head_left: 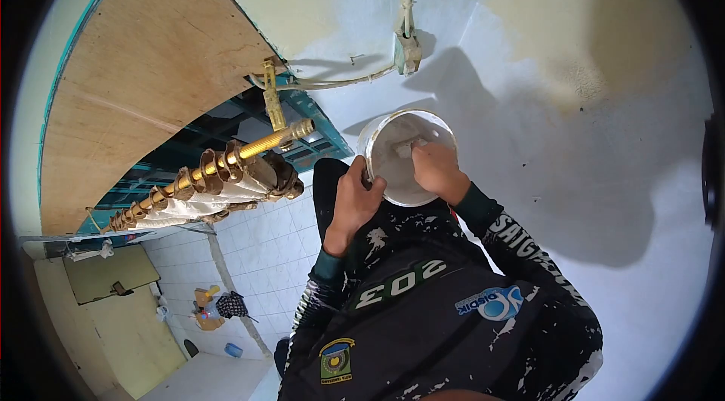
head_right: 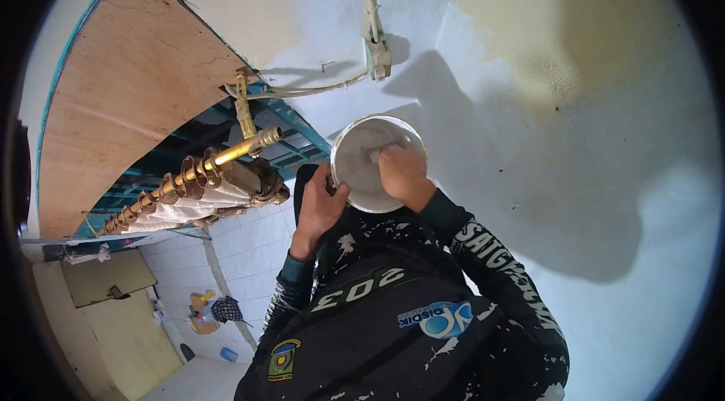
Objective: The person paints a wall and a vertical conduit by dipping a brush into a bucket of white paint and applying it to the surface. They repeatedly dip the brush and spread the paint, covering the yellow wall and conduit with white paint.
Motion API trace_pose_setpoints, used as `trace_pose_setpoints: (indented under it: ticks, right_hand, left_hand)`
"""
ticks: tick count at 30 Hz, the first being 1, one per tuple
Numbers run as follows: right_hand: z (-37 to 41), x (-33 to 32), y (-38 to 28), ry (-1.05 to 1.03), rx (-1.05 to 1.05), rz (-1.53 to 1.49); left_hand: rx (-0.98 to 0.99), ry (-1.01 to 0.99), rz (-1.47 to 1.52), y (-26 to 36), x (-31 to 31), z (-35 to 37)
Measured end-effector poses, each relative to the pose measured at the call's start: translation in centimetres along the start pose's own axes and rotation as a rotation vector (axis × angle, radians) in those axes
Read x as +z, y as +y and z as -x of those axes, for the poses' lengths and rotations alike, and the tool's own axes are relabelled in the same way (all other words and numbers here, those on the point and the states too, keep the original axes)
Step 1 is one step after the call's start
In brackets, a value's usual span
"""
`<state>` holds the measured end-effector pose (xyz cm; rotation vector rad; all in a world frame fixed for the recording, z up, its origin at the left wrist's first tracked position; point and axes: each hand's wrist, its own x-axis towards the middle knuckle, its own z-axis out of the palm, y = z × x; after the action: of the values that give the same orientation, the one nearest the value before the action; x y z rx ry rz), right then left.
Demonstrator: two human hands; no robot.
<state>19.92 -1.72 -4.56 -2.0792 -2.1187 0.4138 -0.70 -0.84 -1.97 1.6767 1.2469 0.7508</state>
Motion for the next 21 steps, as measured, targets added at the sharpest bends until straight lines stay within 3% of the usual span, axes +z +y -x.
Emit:
trace_pose_setpoints:
  ticks: [6,10,13,15,19,21]
  right_hand:
    - [0.3,-1.6,-1.1,-0.220,0.005,0.034]
    - [0.1,-1.9,-0.5,-0.189,0.016,-0.020]
    - [-0.4,-3.3,0.7,-0.297,0.009,-0.008]
    - [-0.4,-4.7,1.5,-0.382,-0.003,-0.133]
    - [0.1,-8.5,2.0,-0.312,-0.134,-0.244]
    - [0.1,-10.8,1.7,-0.509,0.138,-0.595]
  left_hand:
    - [-0.008,-0.015,-0.007,0.3,0.1,-0.3]
    - [0.011,0.003,-0.015,0.4,0.2,-0.5]
    - [-0.004,0.007,0.008,0.4,0.1,-0.3]
    - [-0.011,0.002,0.008,0.3,0.1,-0.3]
    - [-0.007,0.009,0.007,0.3,0.2,-0.5]
    - [0.005,0.013,-0.001,0.3,0.2,-0.6]
